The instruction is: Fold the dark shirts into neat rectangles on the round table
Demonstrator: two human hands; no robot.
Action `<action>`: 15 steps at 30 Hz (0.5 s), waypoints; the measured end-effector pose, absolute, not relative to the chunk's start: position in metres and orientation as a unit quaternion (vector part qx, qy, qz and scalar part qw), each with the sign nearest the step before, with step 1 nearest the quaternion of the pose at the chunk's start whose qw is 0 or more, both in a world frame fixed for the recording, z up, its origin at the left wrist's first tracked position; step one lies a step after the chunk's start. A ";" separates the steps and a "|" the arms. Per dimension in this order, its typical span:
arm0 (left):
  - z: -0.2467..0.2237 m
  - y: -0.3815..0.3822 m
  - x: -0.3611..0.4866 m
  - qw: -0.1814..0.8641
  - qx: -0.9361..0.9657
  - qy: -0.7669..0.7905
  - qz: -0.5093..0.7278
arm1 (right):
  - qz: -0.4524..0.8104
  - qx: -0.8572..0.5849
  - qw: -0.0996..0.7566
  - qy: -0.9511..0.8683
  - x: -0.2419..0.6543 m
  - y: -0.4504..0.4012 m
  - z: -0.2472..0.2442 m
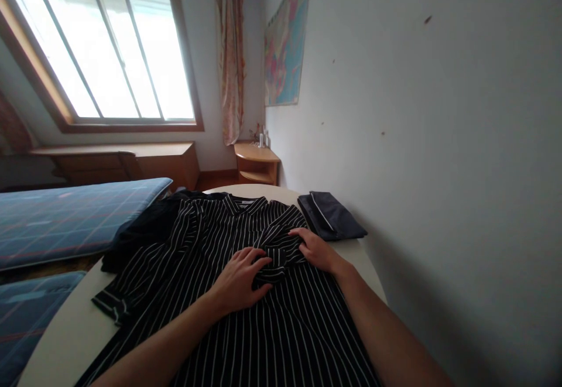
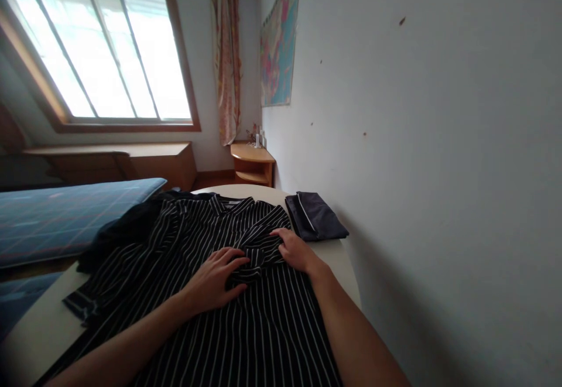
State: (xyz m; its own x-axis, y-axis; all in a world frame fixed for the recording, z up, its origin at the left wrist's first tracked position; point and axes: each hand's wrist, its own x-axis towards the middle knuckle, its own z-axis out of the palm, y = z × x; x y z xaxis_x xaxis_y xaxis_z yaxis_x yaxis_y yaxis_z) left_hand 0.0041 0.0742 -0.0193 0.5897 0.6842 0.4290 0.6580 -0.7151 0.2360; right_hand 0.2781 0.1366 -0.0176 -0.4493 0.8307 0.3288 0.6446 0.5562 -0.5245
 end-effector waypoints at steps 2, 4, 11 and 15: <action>-0.022 0.076 0.001 0.038 0.896 0.363 0.252 | 0.169 -0.438 0.285 -0.835 0.284 0.133 -0.014; -0.023 0.079 -0.001 0.052 0.891 0.364 0.265 | 0.171 -0.426 0.278 -0.844 0.289 0.128 -0.012; -0.024 0.090 -0.008 0.120 0.741 0.495 0.438 | 0.214 -0.425 0.235 -0.848 0.293 0.119 -0.010; -0.024 0.094 -0.015 0.149 0.694 0.514 0.482 | 0.233 -0.430 0.230 -0.842 0.293 0.117 -0.006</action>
State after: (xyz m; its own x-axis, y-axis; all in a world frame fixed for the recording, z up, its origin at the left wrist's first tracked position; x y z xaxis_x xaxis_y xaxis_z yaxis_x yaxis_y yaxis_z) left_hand -0.0150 0.0942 -0.0237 0.0074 0.8564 0.5162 0.5695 -0.4280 0.7018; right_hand 0.2926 0.1172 -0.0061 -0.5254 0.8301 0.1867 0.6164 0.5226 -0.5890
